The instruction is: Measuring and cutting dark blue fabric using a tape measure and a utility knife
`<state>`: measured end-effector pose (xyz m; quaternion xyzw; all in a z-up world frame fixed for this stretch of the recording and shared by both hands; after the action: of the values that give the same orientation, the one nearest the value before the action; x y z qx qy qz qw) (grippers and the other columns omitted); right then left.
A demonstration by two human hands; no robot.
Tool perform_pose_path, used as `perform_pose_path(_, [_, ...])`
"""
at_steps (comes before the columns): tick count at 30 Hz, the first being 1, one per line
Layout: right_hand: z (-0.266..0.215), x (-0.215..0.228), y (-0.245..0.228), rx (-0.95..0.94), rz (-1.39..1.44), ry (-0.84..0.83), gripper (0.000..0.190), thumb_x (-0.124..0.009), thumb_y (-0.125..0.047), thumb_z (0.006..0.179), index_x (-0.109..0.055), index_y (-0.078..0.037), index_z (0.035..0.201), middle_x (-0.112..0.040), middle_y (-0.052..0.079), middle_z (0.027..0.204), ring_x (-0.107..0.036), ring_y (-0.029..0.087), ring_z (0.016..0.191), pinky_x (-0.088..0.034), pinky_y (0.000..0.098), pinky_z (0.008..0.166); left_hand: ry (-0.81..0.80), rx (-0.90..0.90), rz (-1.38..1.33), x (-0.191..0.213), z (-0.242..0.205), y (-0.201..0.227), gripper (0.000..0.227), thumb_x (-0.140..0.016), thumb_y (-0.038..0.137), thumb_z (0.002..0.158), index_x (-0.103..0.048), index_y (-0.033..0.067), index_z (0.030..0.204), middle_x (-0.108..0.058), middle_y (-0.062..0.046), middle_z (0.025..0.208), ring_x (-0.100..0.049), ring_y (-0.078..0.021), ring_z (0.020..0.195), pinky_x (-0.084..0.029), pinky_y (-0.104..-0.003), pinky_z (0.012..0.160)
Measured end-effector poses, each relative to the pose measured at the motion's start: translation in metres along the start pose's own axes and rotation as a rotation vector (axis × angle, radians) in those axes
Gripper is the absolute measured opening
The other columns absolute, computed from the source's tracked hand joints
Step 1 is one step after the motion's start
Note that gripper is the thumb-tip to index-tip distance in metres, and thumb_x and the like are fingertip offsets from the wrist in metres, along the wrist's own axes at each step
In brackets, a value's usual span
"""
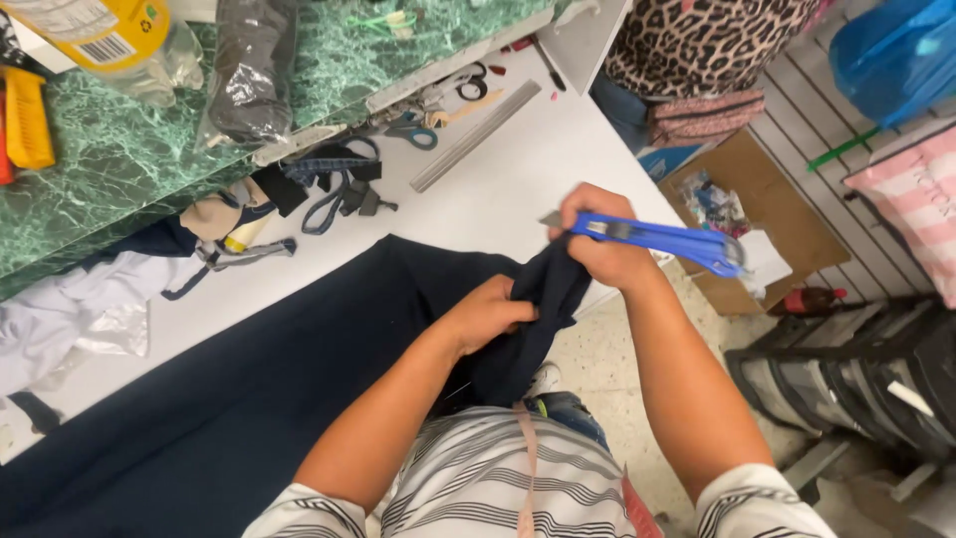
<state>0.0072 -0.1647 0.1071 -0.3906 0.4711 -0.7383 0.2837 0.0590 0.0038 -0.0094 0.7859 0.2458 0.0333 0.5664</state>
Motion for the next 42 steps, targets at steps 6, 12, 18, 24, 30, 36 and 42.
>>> perform_pose_path(6, [0.035, 0.004, -0.011, 0.141, 0.034, -0.103, 0.006, -0.069, -0.016, 0.093, -0.071, -0.011, 0.093, -0.07, 0.007, 0.08, -0.064, 0.016, 0.075, -0.051, 0.0311, 0.072, 0.207, -0.058, -0.822, -0.027, 0.026, -0.009, 0.04, -0.074, 0.005, 0.088, -0.045, 0.016, 0.063, -0.042, 0.0, 0.057, -0.049, -0.0114, 0.053, -0.04, -0.02, 0.055])
perform_pose_path(12, [-0.052, 0.032, -0.049, 0.278, 0.317, 0.09, 0.038, -0.056, -0.028, 0.097, -0.073, 0.005, 0.094, -0.067, 0.021, 0.092, -0.073, 0.036, 0.097, -0.058, 0.0433, 0.089, 0.241, -0.344, -0.836, -0.062, -0.008, 0.057, 0.025, -0.07, 0.01, 0.096, -0.07, -0.0016, 0.074, -0.062, -0.004, 0.067, -0.062, -0.0114, 0.072, -0.053, -0.024, 0.079])
perform_pose_path(18, [-0.092, 0.021, -0.051, 0.298, 0.205, 0.195, 0.021, -0.069, -0.005, 0.092, -0.065, 0.011, 0.105, -0.063, 0.02, 0.096, -0.072, 0.044, 0.11, -0.057, 0.0455, 0.094, 0.091, -0.471, -0.738, -0.061, 0.003, 0.051, 0.02, -0.07, 0.004, 0.09, -0.07, -0.0042, 0.072, -0.063, -0.008, 0.064, -0.063, -0.0135, 0.066, -0.055, -0.026, 0.072])
perform_pose_path(24, [-0.102, 0.01, -0.056, 0.393, 0.142, 0.272, 0.017, -0.078, 0.007, 0.085, -0.064, 0.013, 0.095, -0.065, 0.022, 0.092, -0.072, 0.05, 0.109, -0.06, 0.0479, 0.089, -0.047, -0.503, -0.665, -0.055, -0.017, 0.067, 0.02, -0.07, 0.001, 0.089, -0.067, -0.0046, 0.07, -0.062, -0.009, 0.064, -0.065, -0.0153, 0.07, -0.056, -0.03, 0.078])
perform_pose_path(30, [-0.108, -0.002, -0.064, 0.448, 0.093, 0.261, 0.013, -0.075, 0.001, 0.088, -0.065, 0.008, 0.091, -0.064, 0.019, 0.089, -0.07, 0.052, 0.113, -0.059, 0.0532, 0.092, -0.116, -0.452, -0.648, -0.042, -0.028, 0.063, 0.018, -0.07, 0.0, 0.088, -0.068, -0.0034, 0.071, -0.063, -0.007, 0.064, -0.064, -0.0139, 0.068, -0.056, -0.029, 0.074])
perform_pose_path(36, [-0.12, -0.005, -0.037, 0.309, 0.257, 0.281, 0.015, -0.068, -0.009, 0.096, -0.059, 0.003, 0.094, -0.062, 0.015, 0.09, -0.065, 0.049, 0.122, -0.056, 0.0516, 0.099, -0.184, -0.364, -0.624, -0.027, -0.024, 0.036, 0.014, -0.071, 0.0, 0.084, -0.068, 0.0019, 0.07, -0.059, -0.003, 0.061, -0.061, -0.0103, 0.061, -0.052, -0.023, 0.062])
perform_pose_path(42, [-0.118, -0.012, -0.006, 0.071, 0.26, 0.126, 0.01, -0.076, 0.001, 0.084, -0.068, 0.006, 0.087, -0.071, 0.02, 0.088, -0.073, 0.038, 0.103, -0.056, 0.0476, 0.089, -0.022, -0.394, 0.208, -0.009, -0.024, 0.073, 0.026, -0.077, 0.019, 0.084, -0.067, 0.0026, 0.066, -0.06, -0.01, 0.084, -0.058, -0.0184, 0.071, -0.05, -0.033, 0.064])
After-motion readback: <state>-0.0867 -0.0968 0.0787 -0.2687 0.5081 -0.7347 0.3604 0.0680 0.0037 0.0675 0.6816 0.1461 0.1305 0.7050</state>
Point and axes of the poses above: each hand's wrist, its own z-axis towards the middle knuckle, its own x-axis out of the back of the hand, y = z × x, the point moved 4 cm from there along z, towards the middle knuckle
